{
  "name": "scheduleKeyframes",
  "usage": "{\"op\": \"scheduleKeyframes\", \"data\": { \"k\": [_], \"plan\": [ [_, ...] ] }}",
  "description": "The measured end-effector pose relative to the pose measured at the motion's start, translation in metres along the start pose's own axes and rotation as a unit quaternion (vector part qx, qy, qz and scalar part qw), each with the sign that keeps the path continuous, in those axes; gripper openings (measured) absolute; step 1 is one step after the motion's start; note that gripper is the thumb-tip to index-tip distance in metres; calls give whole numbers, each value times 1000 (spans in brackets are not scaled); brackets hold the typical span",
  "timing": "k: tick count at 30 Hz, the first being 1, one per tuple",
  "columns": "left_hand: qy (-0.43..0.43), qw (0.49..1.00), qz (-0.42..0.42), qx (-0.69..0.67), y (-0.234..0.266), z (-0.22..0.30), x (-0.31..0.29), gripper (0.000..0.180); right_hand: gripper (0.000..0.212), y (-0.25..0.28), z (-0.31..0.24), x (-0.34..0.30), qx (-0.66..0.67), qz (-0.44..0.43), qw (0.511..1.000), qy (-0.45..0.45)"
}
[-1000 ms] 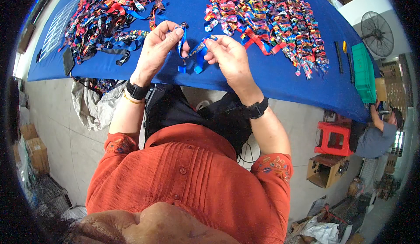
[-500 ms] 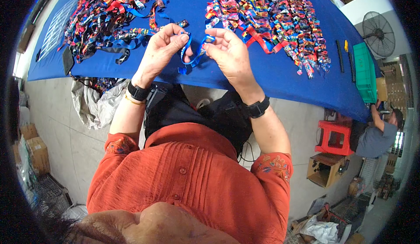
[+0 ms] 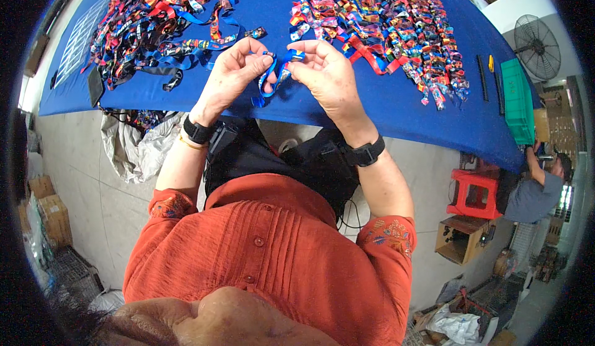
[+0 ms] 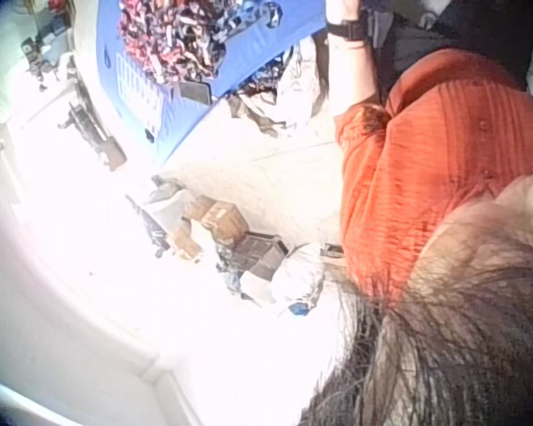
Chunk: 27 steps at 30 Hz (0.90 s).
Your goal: The recorder is sorting and arranging colorful lanyards on a large work table.
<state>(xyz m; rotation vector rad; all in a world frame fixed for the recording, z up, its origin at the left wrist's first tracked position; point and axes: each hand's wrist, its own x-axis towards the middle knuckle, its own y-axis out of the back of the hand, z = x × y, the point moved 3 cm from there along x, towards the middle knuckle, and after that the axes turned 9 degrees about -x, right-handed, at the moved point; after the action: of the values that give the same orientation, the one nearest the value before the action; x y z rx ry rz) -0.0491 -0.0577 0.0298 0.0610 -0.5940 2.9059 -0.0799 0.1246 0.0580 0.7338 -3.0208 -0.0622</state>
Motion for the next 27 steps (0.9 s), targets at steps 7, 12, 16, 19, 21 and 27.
{"op": "scheduleKeyframes", "data": {
  "k": [7,12,16,19,21,27],
  "plan": [
    [-63,993,37,90,-4,0,-1,9,39,-1,6,1,-24,-1,999,-20],
    [-97,983,46,147,-15,4,-8,11,44,-3,9,0,-76,5,997,-25],
    [-151,958,72,233,-22,14,-12,12,42,-5,9,-2,-137,26,990,-1],
    [-173,949,92,246,-23,13,-13,13,43,-7,7,-2,-181,30,983,1],
    [-192,945,108,241,-24,15,-15,13,44,-9,5,-2,-196,28,980,3],
    [-157,936,117,292,-28,16,-14,17,44,-11,3,-4,-211,43,977,9]
  ]
}}
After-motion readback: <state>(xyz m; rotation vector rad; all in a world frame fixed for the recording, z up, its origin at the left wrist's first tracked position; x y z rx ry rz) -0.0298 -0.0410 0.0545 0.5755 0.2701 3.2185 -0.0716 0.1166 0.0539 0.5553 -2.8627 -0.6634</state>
